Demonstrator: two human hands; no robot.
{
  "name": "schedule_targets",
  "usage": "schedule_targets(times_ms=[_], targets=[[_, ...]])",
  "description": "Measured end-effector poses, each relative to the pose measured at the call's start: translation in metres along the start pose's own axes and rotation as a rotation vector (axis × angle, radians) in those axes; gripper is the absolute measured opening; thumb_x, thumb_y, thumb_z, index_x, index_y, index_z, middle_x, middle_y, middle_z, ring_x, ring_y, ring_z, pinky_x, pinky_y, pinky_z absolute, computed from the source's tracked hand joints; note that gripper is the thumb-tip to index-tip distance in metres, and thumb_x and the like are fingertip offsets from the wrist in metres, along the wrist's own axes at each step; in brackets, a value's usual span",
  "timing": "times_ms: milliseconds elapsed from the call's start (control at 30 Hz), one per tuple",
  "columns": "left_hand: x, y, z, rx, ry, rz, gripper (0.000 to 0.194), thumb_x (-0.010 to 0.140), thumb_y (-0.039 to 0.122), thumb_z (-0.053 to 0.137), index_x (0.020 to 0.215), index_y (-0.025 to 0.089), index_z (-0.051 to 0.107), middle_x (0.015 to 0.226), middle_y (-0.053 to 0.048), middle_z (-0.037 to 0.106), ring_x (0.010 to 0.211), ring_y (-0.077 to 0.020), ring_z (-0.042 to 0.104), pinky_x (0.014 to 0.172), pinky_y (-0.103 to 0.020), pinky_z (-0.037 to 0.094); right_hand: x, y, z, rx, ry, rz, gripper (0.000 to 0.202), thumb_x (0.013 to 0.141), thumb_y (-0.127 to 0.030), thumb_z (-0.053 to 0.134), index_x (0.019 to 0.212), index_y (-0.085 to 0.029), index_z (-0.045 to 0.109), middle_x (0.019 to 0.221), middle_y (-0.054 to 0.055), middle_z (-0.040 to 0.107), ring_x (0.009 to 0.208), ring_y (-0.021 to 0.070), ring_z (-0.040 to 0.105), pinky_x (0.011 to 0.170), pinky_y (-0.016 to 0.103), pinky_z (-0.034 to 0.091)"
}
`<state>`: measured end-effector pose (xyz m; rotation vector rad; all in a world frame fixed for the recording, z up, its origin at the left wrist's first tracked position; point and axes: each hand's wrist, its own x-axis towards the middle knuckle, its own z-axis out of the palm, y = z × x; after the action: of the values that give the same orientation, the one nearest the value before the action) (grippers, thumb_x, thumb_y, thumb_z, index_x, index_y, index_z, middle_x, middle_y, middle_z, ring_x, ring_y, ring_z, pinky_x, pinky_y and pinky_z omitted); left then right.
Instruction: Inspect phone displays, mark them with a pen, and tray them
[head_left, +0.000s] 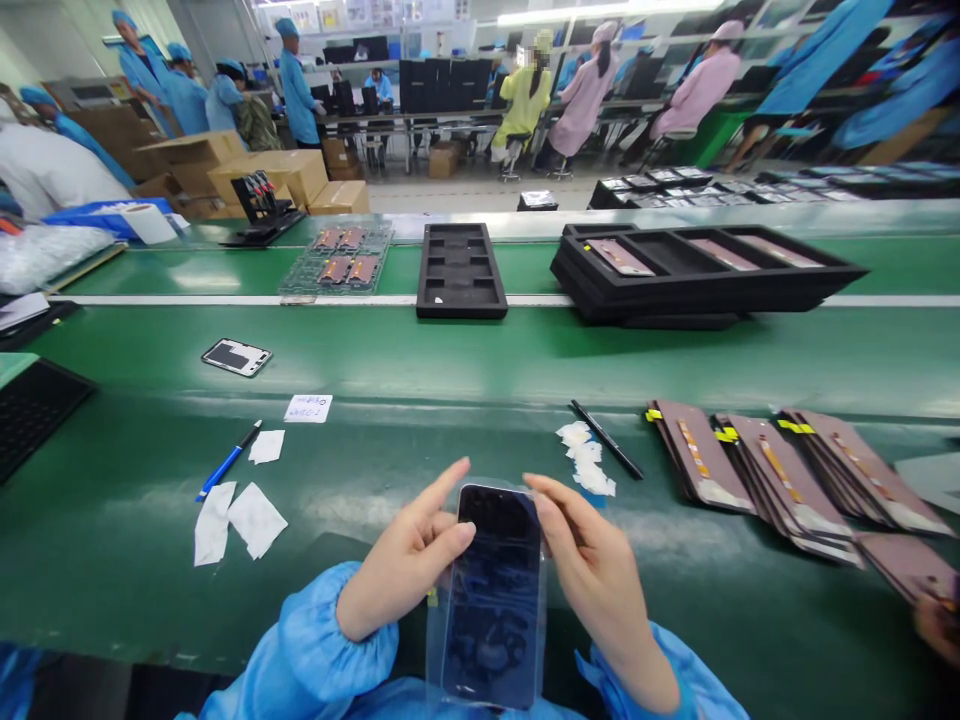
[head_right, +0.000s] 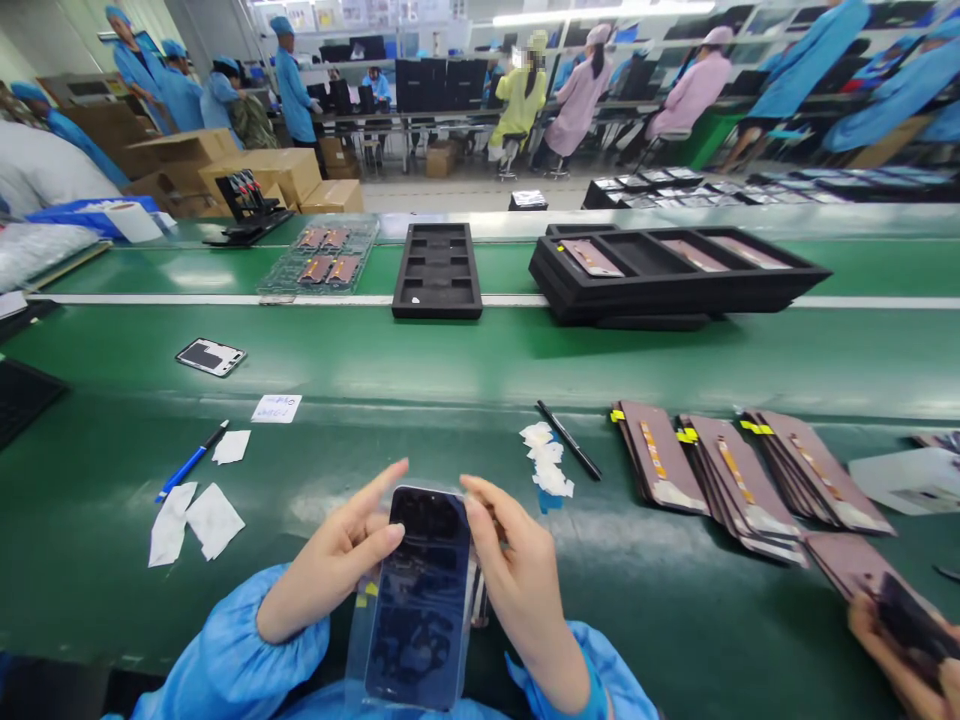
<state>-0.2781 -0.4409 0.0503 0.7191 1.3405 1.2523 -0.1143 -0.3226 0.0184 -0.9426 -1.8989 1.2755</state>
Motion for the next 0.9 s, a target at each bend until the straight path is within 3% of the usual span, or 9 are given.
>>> schedule_targets(times_ms=[100, 167, 267, 433, 567, 667, 767, 833, 900], targets=[[-0.001, -0.002, 0.0, 0.036, 0.058, 0.075, 0.058, 0.089, 0.038, 0.059, 0.143, 0.026, 0.043, 0.057, 0.006, 0.046, 0.05, -0.0077, 0.037, 0.049, -0.019, 0.032, -0.001, 0.006, 0.0, -0.077, 0.049, -0.184, 0.02, 0.091, -0.032, 0.057, 0.104, -0.026, 0.071, 0.098, 0.005, 0.074, 0.076, 0.0207, 0.069, 0.075, 0.033, 0.054], [-0.001, -0.003, 0.0, 0.101, 0.095, 0.12, 0.029, 0.088, 0.034, 0.059, 0.112, 0.024, 0.071, 0.064, 0.001, 0.058, 0.052, -0.0086, 0.041, 0.053, -0.021, 0.037, -0.001, 0.01, -0.002, -0.053, 0.031, -0.272, 0.017, 0.091, -0.026, 0.056, 0.097, -0.026, 0.072, 0.102, 0.004, 0.074, 0.087, 0.0223, 0.071, 0.078, 0.032, 0.056], [-0.003, -0.003, -0.001, 0.185, 0.138, 0.163, 0.021, 0.087, 0.028, 0.059, 0.078, 0.022, 0.077, 0.077, -0.002, 0.07, 0.061, -0.0123, 0.053, 0.068, -0.025, 0.046, 0.0, 0.012, -0.005, -0.014, -0.041, -0.306, 0.018, 0.093, -0.021, 0.052, 0.092, -0.026, 0.069, 0.108, 0.004, 0.073, 0.093, 0.021, 0.07, 0.079, 0.029, 0.056], [-0.004, -0.002, -0.003, 0.182, 0.143, 0.162, 0.02, 0.086, 0.025, 0.058, 0.081, 0.024, 0.077, 0.083, -0.003, 0.074, 0.078, -0.0177, 0.062, 0.08, -0.028, 0.048, 0.004, 0.01, -0.004, -0.005, -0.117, -0.333, 0.017, 0.094, -0.02, 0.05, 0.092, -0.026, 0.066, 0.112, 0.004, 0.072, 0.096, 0.0193, 0.07, 0.082, 0.026, 0.055], [-0.003, -0.001, -0.009, 0.17, 0.147, 0.142, 0.02, 0.086, 0.028, 0.059, 0.08, 0.021, 0.077, 0.077, -0.003, 0.071, 0.07, -0.0153, 0.059, 0.071, -0.026, 0.047, 0.004, 0.012, -0.003, 0.038, -0.165, -0.247, 0.016, 0.094, -0.027, 0.052, 0.092, -0.026, 0.068, 0.116, 0.005, 0.07, 0.102, 0.0211, 0.068, 0.086, 0.027, 0.054], [-0.004, 0.002, -0.017, 0.109, 0.15, 0.079, 0.022, 0.086, 0.035, 0.061, 0.086, 0.019, 0.076, 0.07, -0.001, 0.065, 0.057, -0.0103, 0.051, 0.058, -0.023, 0.043, 0.003, 0.013, -0.004, 0.185, -0.209, -0.023, 0.033, 0.095, -0.039, 0.052, 0.126, -0.029, 0.057, 0.118, 0.008, 0.069, 0.092, 0.0204, 0.07, 0.082, 0.03, 0.057], [-0.006, 0.005, -0.025, -0.028, 0.157, 0.053, 0.042, 0.085, 0.041, 0.063, 0.123, 0.024, 0.063, 0.069, 0.001, 0.062, 0.056, -0.0095, 0.052, 0.055, -0.021, 0.043, 0.002, 0.011, 0.001, 0.381, -0.469, 0.201, 0.061, 0.09, -0.054, 0.054, 0.144, -0.027, 0.04, 0.11, 0.011, 0.071, 0.081, 0.0217, 0.07, 0.078, 0.035, 0.058], [-0.003, 0.007, -0.032, -0.111, 0.141, 0.064, 0.071, 0.084, 0.045, 0.063, 0.147, 0.029, 0.034, 0.064, 0.004, 0.057, 0.053, -0.0095, 0.053, 0.053, -0.02, 0.043, 0.0, 0.007, 0.01, 0.451, -0.687, 0.32, 0.063, 0.082, -0.059, 0.062, 0.134, -0.024, 0.054, 0.094, 0.009, 0.073, 0.075, 0.0229, 0.069, 0.076, 0.037, 0.058], [0.006, 0.01, -0.044, -0.108, 0.11, 0.069, 0.087, 0.085, 0.05, 0.06, 0.153, 0.03, 0.009, 0.066, 0.004, 0.058, 0.053, -0.0109, 0.056, 0.052, -0.021, 0.045, -0.002, 0.003, 0.021, 0.481, -0.76, 0.441, 0.057, 0.079, -0.058, 0.068, 0.123, -0.023, 0.063, 0.076, 0.006, 0.072, 0.064, 0.0207, 0.067, 0.071, 0.035, 0.057]])
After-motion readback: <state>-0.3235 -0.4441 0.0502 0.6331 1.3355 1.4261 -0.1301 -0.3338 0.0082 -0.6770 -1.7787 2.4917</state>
